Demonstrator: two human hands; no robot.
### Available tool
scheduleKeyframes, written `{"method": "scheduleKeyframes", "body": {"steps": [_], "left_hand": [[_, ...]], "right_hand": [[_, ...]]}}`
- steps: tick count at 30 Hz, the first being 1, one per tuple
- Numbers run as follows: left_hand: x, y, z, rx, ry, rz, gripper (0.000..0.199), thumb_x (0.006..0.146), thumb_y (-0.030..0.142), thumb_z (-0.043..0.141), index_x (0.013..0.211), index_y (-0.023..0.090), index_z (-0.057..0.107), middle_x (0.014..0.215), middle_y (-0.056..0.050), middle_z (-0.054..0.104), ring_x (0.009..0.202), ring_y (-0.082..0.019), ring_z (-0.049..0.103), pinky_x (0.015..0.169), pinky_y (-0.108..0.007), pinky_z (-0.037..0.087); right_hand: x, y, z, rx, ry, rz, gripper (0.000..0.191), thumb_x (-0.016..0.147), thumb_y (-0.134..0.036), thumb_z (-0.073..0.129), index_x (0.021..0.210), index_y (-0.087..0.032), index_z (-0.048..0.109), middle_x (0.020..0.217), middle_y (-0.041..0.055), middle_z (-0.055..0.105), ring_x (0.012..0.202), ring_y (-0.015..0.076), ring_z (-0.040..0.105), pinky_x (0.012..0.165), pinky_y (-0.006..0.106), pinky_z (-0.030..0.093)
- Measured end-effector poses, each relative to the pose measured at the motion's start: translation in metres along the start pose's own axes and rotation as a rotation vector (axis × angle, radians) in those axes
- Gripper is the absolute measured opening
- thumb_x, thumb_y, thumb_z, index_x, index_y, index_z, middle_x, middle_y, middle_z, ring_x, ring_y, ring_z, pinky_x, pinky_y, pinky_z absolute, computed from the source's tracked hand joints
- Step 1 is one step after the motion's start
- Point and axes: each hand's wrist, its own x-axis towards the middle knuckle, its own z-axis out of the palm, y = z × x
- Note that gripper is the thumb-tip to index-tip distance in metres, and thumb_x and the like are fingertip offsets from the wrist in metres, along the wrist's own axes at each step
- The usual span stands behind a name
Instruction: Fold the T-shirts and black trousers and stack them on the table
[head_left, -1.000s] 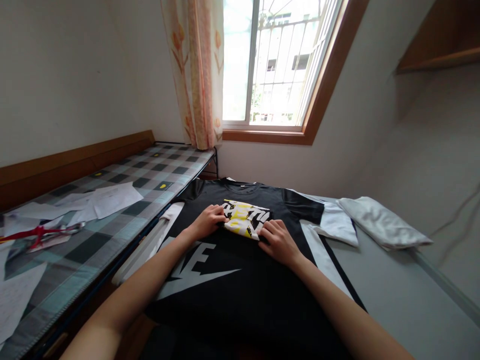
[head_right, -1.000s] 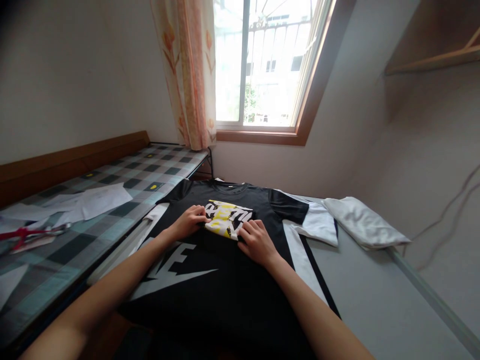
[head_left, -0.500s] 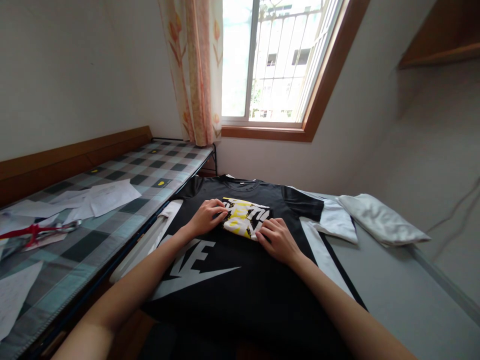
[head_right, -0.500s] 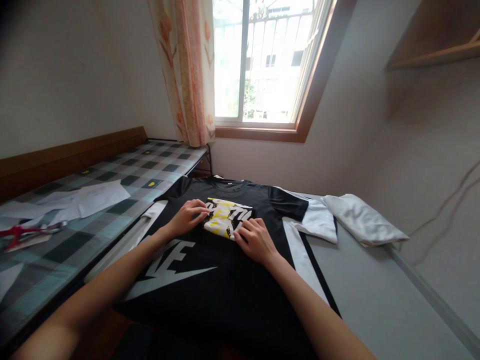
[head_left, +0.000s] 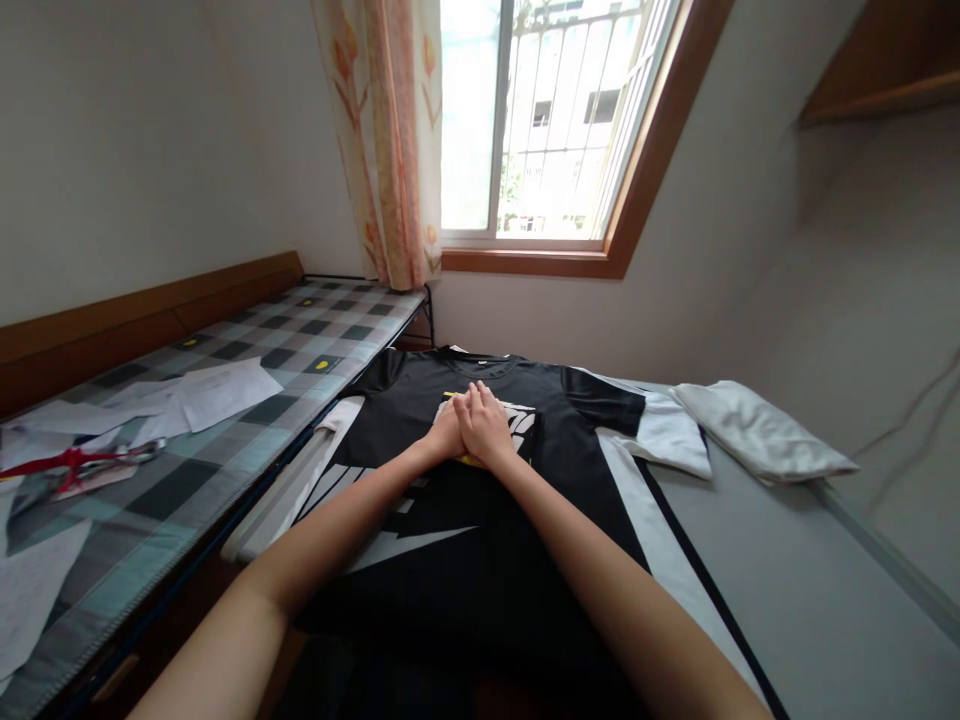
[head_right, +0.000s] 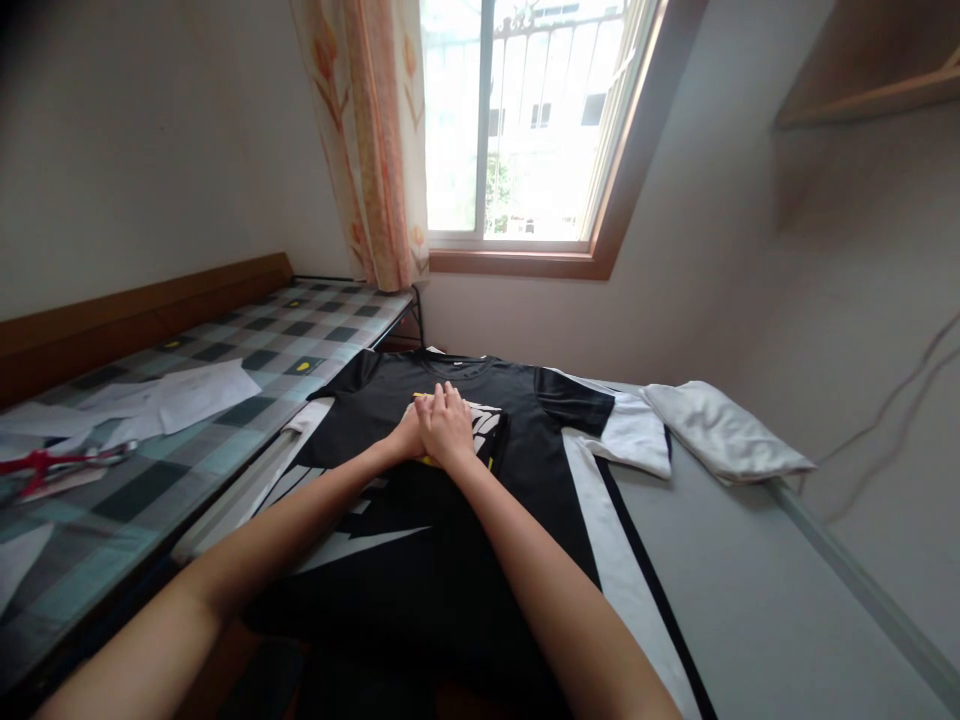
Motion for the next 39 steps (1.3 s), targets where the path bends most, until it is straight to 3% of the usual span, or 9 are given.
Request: {"method": "scheduleKeyframes", "body": {"steps": [3, 6, 14, 22, 29, 34, 39], "left_hand": [[-0.007, 0.000, 0.000, 0.072, -0.087, -0.008, 0.056, 0.090, 0.031, 0.046, 0.144, 0.018, 0.039, 0.149, -0.011, 0.040, 0.140, -0.026, 0.031, 0.116, -0.041, 0.022], [-0.009, 0.000, -0.002, 0.113, -0.128, -0.014, 0.056, 0.092, 0.031, 0.041, 0.146, 0.018, 0.036, 0.153, -0.009, 0.035, 0.143, -0.027, 0.025, 0.116, -0.044, 0.019], [-0.008, 0.003, -0.006, 0.135, -0.128, -0.100, 0.052, 0.097, 0.038, 0.030, 0.146, 0.022, 0.038, 0.152, -0.008, 0.036, 0.143, -0.027, 0.025, 0.116, -0.048, 0.019], [-0.009, -0.002, -0.019, 0.029, -0.224, -0.226, 0.061, 0.096, 0.053, 0.028, 0.147, 0.021, 0.034, 0.156, -0.010, 0.024, 0.145, -0.029, 0.016, 0.114, -0.057, 0.016], [-0.011, -0.003, -0.023, -0.003, -0.239, -0.261, 0.065, 0.095, 0.058, 0.024, 0.149, 0.021, 0.031, 0.158, -0.009, 0.020, 0.146, -0.028, 0.010, 0.115, -0.055, 0.011], [-0.017, -0.018, -0.021, 0.007, -0.223, -0.321, 0.070, 0.093, 0.062, 0.024, 0.150, 0.020, 0.027, 0.158, -0.012, 0.017, 0.146, -0.030, 0.014, 0.115, -0.054, 0.013], [-0.020, -0.030, -0.016, 0.027, -0.122, -0.389, 0.071, 0.092, 0.061, 0.032, 0.147, 0.016, 0.033, 0.152, -0.017, 0.032, 0.143, -0.031, 0.025, 0.113, -0.052, 0.020]], "right_hand": [[-0.008, 0.015, 0.004, -0.086, -0.100, -0.002, 0.068, 0.098, -0.051, 0.018, 0.146, -0.006, 0.036, 0.152, 0.0180, 0.032, 0.142, 0.0260, 0.026, 0.114, 0.040, 0.019], [-0.014, 0.024, 0.001, -0.171, -0.132, -0.005, 0.073, 0.098, -0.053, 0.014, 0.147, -0.002, 0.033, 0.153, 0.0195, 0.029, 0.143, 0.0262, 0.023, 0.115, 0.040, 0.012], [-0.026, 0.037, -0.011, -0.321, -0.176, 0.035, 0.079, 0.095, -0.060, 0.008, 0.148, -0.007, 0.032, 0.154, 0.0151, 0.028, 0.144, 0.0238, 0.020, 0.115, 0.038, 0.009], [-0.038, 0.061, -0.022, -0.330, -0.217, 0.064, 0.078, 0.095, -0.061, 0.011, 0.150, -0.007, 0.026, 0.157, 0.0130, 0.021, 0.145, 0.0229, 0.013, 0.116, 0.044, 0.003], [-0.042, 0.067, -0.033, -0.335, -0.258, 0.118, 0.076, 0.095, -0.059, 0.015, 0.151, -0.008, 0.023, 0.159, 0.0102, 0.013, 0.146, 0.0215, 0.007, 0.117, 0.047, 0.006], [-0.045, 0.072, -0.036, -0.350, -0.268, 0.169, 0.079, 0.094, -0.060, 0.019, 0.152, -0.007, 0.018, 0.159, 0.0095, 0.008, 0.146, 0.0249, 0.009, 0.117, 0.045, 0.009], [-0.047, 0.081, -0.039, -0.332, -0.209, 0.151, 0.075, 0.095, -0.058, 0.021, 0.151, -0.007, 0.024, 0.157, 0.0130, 0.020, 0.143, 0.0270, 0.021, 0.115, 0.043, 0.015]]}}
